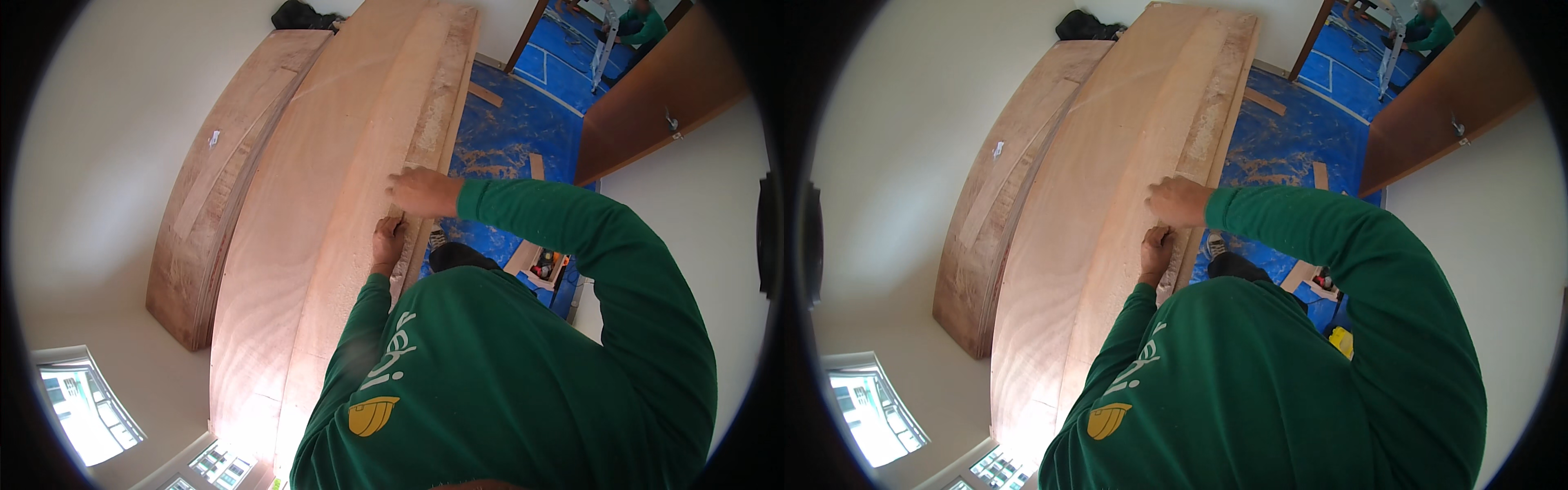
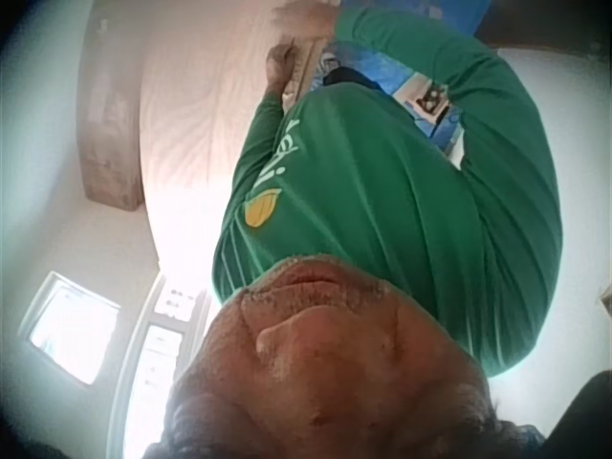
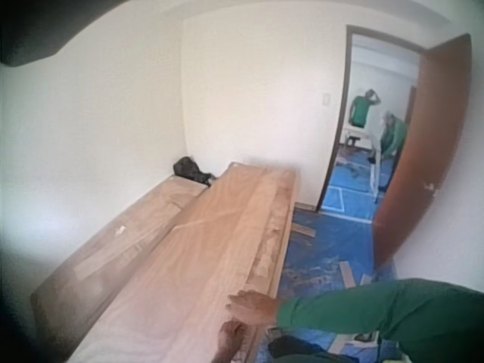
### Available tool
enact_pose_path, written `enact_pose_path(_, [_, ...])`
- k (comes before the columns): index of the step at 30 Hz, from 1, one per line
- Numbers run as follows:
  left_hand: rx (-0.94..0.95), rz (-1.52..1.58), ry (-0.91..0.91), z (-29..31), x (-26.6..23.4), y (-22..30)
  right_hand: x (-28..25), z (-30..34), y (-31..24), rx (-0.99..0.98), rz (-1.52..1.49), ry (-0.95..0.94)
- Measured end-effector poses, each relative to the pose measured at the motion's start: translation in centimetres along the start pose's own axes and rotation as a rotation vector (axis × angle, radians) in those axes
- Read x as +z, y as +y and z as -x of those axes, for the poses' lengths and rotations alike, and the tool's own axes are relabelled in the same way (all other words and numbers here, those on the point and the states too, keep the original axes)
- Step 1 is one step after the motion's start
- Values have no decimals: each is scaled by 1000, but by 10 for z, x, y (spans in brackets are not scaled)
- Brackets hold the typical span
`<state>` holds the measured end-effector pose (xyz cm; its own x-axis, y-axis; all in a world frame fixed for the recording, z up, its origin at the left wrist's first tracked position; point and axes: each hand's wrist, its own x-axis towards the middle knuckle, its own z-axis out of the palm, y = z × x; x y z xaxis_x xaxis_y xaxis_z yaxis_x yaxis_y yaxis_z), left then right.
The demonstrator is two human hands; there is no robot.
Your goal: The person uses a screwdriver to fasten screws into a large wooden panel laid on a blue protective sheet. They repeatedly drive screws along the edges of the panel, moving around the room to access different sections.
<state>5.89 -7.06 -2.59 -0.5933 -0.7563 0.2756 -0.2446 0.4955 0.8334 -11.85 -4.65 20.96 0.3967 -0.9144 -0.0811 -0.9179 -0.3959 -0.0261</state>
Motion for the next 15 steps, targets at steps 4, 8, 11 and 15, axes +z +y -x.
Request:
enact_pose_path(4, [71, 4, 54, 1, -1, 2, -9, 0, -4, -333, 0, 142])
enact_pose_path(8, [-18, -1, 36, 1, 1, 0, -25, -3, -13, -15, -136, 4])
enact_pose_path(11, [36, 7, 61, 1, 3, -3, -32, -4, -12, 213, -183, -164])
enact_pose_path(15, [-12, 25, 33, 1, 4, -4, -27, -5, -8, 238, -168, -288])
